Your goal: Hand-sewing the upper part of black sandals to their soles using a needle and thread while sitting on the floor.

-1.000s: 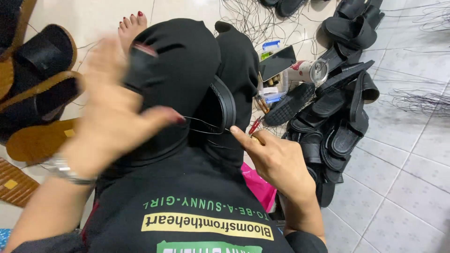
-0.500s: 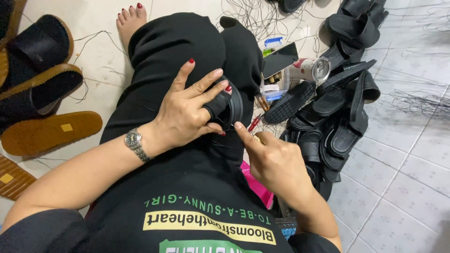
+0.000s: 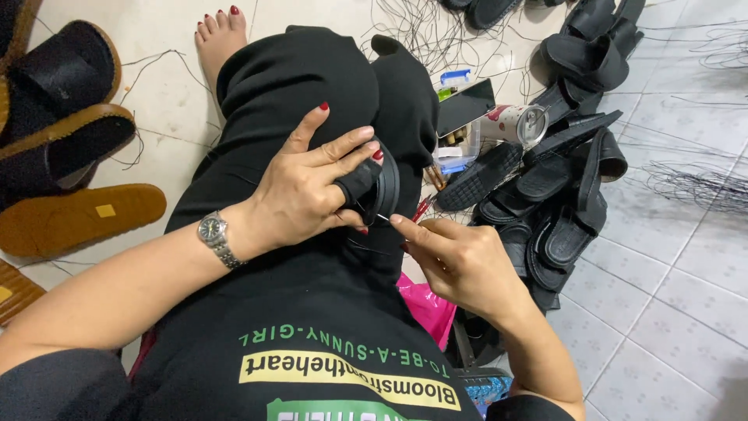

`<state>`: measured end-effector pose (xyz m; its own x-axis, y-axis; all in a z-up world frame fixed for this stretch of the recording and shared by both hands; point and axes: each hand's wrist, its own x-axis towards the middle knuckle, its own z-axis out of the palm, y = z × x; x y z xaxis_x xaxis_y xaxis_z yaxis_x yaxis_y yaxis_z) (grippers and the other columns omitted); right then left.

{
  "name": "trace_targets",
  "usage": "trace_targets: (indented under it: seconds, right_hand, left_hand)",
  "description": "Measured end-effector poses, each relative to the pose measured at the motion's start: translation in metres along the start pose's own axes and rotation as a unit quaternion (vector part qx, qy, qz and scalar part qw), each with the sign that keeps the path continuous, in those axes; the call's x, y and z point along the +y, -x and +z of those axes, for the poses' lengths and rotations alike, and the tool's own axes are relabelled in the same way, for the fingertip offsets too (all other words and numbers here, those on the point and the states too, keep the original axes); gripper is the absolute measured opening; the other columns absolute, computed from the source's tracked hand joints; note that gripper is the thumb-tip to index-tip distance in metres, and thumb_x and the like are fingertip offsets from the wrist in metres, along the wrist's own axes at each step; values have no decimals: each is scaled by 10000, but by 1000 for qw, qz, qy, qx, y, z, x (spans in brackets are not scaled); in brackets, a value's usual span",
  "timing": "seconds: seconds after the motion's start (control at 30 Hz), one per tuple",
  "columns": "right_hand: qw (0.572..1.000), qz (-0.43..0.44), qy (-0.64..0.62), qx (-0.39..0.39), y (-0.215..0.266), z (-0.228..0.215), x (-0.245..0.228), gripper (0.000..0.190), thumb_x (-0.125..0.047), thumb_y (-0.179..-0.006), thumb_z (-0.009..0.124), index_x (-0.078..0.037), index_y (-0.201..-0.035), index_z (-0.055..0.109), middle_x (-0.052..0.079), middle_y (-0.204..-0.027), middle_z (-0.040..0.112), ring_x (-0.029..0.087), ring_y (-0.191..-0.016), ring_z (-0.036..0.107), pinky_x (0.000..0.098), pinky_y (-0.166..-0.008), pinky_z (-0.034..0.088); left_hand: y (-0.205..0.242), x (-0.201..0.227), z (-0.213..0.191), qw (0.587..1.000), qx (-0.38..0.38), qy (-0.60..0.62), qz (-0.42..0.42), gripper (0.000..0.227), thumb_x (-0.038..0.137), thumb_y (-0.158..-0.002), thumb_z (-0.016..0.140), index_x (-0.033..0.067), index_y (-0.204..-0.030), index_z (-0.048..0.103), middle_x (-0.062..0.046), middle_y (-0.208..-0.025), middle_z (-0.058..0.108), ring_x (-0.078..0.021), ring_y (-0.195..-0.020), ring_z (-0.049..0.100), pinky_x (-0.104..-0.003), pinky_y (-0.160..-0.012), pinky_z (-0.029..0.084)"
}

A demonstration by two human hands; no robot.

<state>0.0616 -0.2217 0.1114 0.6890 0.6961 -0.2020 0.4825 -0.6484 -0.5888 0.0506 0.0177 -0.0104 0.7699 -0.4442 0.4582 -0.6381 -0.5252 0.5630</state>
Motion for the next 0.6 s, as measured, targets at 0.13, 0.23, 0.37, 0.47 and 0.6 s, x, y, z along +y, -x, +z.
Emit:
trace_targets:
  seconds: [0.13,0.23,0.37,0.47,0.6]
  right_hand:
    - [1000,-3,20,11,-2,3,-5,347,32,-786,737,-32,-1126,740,51,-747,667,175,-431,528,321,-405,413]
    - [998,-33,21,40,9,13,-9,349,35,-804,738,-30,-1146,718,65,-767,683,183,-464,554,322,-420,430]
    - [990,-37,65,122,30,33,-35,353,48,-850,722,-37,-1190,681,45,-811,672,182,-493,551,326,-446,417]
    - [989,-27,55,132,32,49,-36,396,20,-850,747,-19,-1231,649,54,-861,688,182,-542,588,315,-486,449]
    - [969,-24,170,177,42,76,-12,247,-188,-896,705,-157,-1141,718,15,-852,714,176,-691,735,289,-580,583]
  left_hand:
    - [3,0,1,1000,6,-2,15,411,463,-865,768,63,-772,754,-129,-1344,727,-237,-1421,519,-531,-1254,124]
    - [12,6,-1,999,-12,-35,27,442,430,-765,806,54,-995,779,-124,-1438,647,-248,-1468,444,-535,-1259,79]
    - [26,5,4,985,54,-157,53,332,415,-993,733,222,-1263,742,13,-1490,620,-143,-1453,488,-482,-1294,-28]
    - [41,9,4,984,31,-175,27,428,407,-984,736,223,-1370,725,-17,-1566,518,-268,-1508,352,-579,-1234,5]
    - [87,24,3,987,114,-101,40,233,302,-1013,593,148,-1059,762,-40,-1366,626,-290,-1351,513,-665,-1179,256]
